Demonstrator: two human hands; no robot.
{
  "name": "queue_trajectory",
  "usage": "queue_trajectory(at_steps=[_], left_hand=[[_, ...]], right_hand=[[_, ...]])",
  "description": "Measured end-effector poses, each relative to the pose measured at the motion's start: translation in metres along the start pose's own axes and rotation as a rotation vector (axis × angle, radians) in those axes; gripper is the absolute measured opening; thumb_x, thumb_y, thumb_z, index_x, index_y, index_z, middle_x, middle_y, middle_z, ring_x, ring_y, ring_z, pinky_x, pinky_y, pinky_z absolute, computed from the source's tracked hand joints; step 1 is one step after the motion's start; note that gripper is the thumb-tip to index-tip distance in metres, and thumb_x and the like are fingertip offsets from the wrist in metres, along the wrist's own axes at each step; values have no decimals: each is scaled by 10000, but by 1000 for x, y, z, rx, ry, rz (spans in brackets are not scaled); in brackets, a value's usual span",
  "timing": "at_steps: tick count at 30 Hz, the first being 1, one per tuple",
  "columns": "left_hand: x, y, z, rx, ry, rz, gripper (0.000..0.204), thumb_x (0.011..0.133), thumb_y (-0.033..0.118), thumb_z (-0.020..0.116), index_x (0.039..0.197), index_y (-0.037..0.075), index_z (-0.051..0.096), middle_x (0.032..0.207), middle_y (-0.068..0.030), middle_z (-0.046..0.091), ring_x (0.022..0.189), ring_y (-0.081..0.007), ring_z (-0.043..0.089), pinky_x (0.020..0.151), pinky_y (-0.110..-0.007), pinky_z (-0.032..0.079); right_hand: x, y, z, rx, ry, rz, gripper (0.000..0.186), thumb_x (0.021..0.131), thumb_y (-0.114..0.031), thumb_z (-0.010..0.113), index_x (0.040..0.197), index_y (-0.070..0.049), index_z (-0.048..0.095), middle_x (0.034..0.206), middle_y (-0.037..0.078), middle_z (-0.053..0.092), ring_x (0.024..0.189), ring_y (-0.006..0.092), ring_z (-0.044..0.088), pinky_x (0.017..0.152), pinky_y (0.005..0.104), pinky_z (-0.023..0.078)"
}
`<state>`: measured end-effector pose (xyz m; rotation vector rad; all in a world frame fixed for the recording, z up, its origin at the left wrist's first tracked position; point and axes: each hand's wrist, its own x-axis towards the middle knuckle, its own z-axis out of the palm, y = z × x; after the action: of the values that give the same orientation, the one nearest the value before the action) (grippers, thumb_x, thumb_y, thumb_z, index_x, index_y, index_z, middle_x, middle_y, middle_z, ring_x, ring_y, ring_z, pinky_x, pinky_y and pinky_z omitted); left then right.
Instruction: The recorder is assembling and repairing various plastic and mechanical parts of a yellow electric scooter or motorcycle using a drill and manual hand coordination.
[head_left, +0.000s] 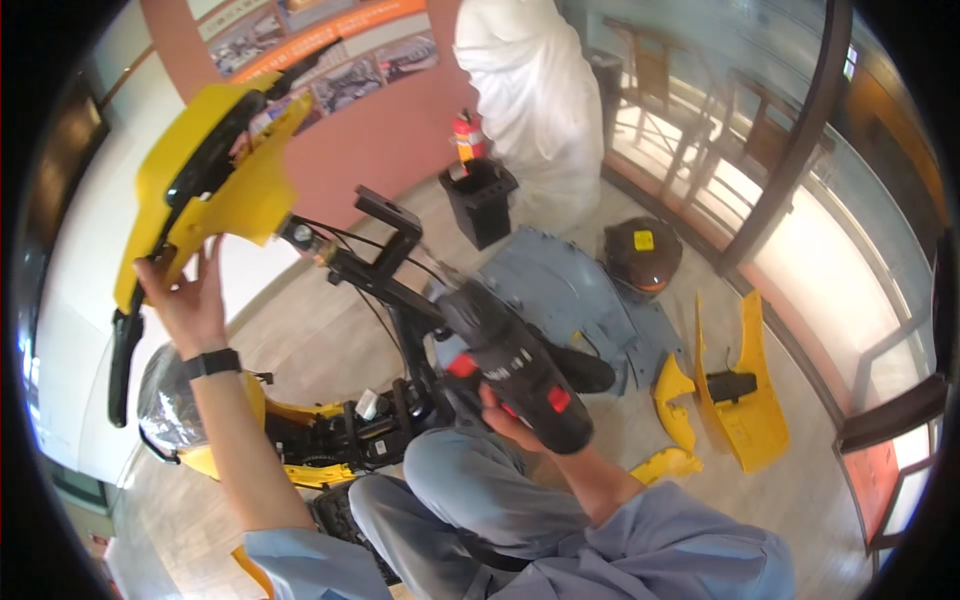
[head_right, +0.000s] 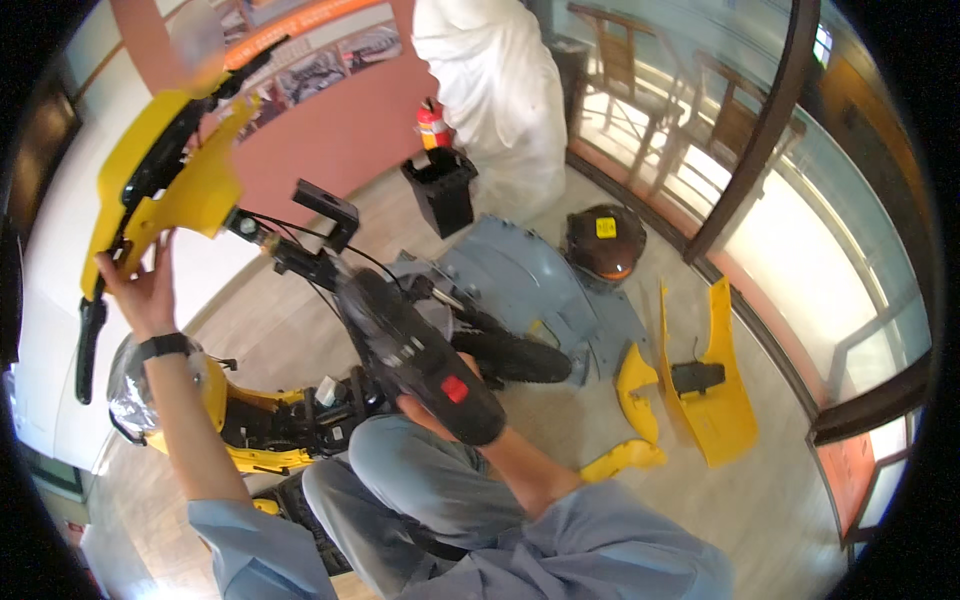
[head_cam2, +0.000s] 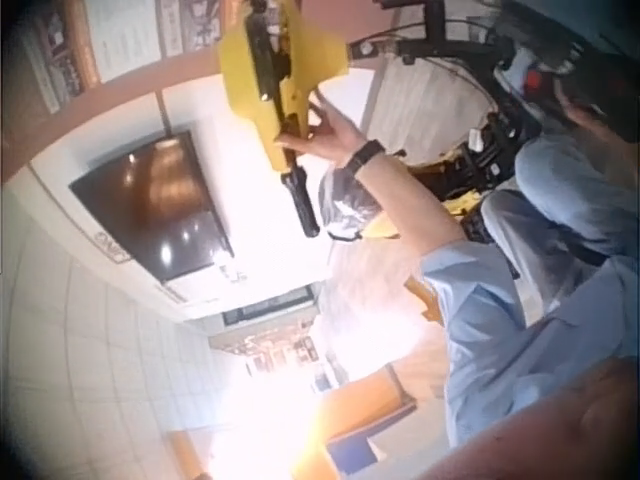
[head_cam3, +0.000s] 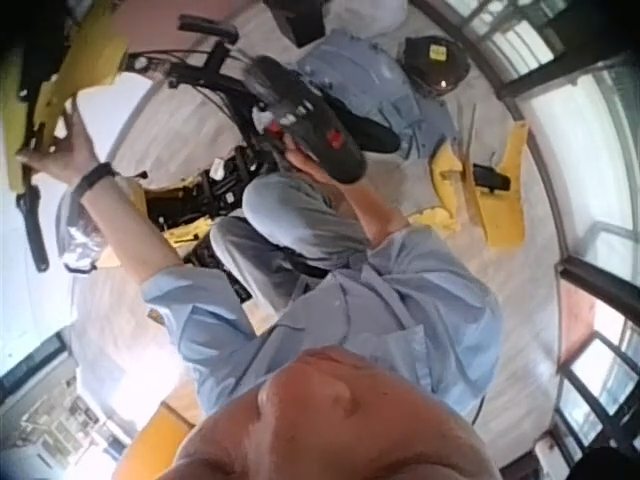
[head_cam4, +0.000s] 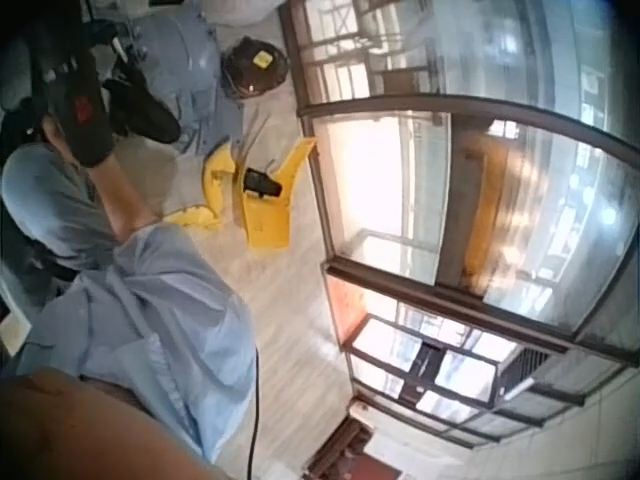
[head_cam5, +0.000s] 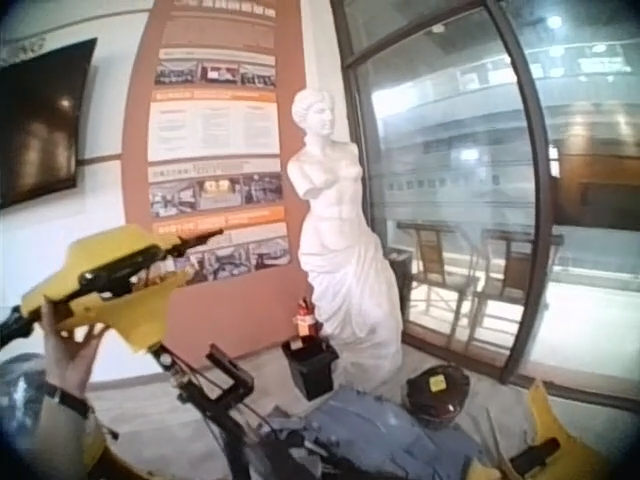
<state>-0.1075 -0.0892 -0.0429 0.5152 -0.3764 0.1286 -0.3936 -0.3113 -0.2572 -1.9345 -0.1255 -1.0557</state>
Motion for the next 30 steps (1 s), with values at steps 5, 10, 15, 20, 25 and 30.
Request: queue_trajectory(at_steps=[5, 10, 15, 20, 25, 30], left_hand=[[0, -17, -19, -25, -39, -24, 498, 898, 375, 678, 1294, 126, 507, 1346, -69, 440, 1288, -346, 385, 1073, -668, 345], [-7, -2, -10, 3, -18, -30, 482, 919, 334, 659, 1291, 88, 476, 1340, -91, 416, 1293, -326, 369, 1080, -648, 351], [-19, -20, -13, 0, 128, -43, 462, 919, 279, 664, 1297, 90, 479, 1320, -72, 426, 1316, -319, 363, 1099, -609, 345], [-22, -21, -34, -105, 193, -92, 327, 908, 124, 599, 1208, 73, 480, 1326, -73, 424, 1319, -340, 361, 1114, -603, 327], [-22, -31, -37, -153, 178, -138, 330, 885, 130, 617, 1198, 166, 521, 1257, 20, 506, 1226, -231, 424, 1053, -563, 389], [-37, -52, -49, -98, 178, -214, 388, 827, 205, 594, 1201, 167, 503, 1287, -5, 468, 1279, -235, 378, 1094, -594, 299]], right_hand=[[-29, -7, -30, -236, 30, 108, 367, 737, -204, 746, 1070, -94, 640, 975, 72, 652, 871, 283, 614, 785, 417, 467], [-24, -5, -23, -188, -27, -35, 180, 827, -79, 666, 1004, -75, 639, 847, -7, 569, 780, 140, 528, 714, 300, 430], [-13, -6, -6, -45, 8, 51, 204, 823, -70, 681, 1025, -69, 645, 857, -10, 586, 790, 148, 547, 720, 305, 443], [14, -19, 1, -67, -52, -45, 193, 843, -45, 663, 1036, -56, 650, 912, 13, 636, 863, 152, 596, 781, 316, 471], [13, -8, 10, -29, -134, 70, 182, 847, -44, 656, 1027, -65, 640, 882, -2, 606, 827, 135, 568, 757, 297, 456], [16, 0, 13, 9, -87, 10, 176, 847, -41, 646, 1018, -76, 631, 898, -8, 593, 846, 127, 555, 778, 290, 440]])
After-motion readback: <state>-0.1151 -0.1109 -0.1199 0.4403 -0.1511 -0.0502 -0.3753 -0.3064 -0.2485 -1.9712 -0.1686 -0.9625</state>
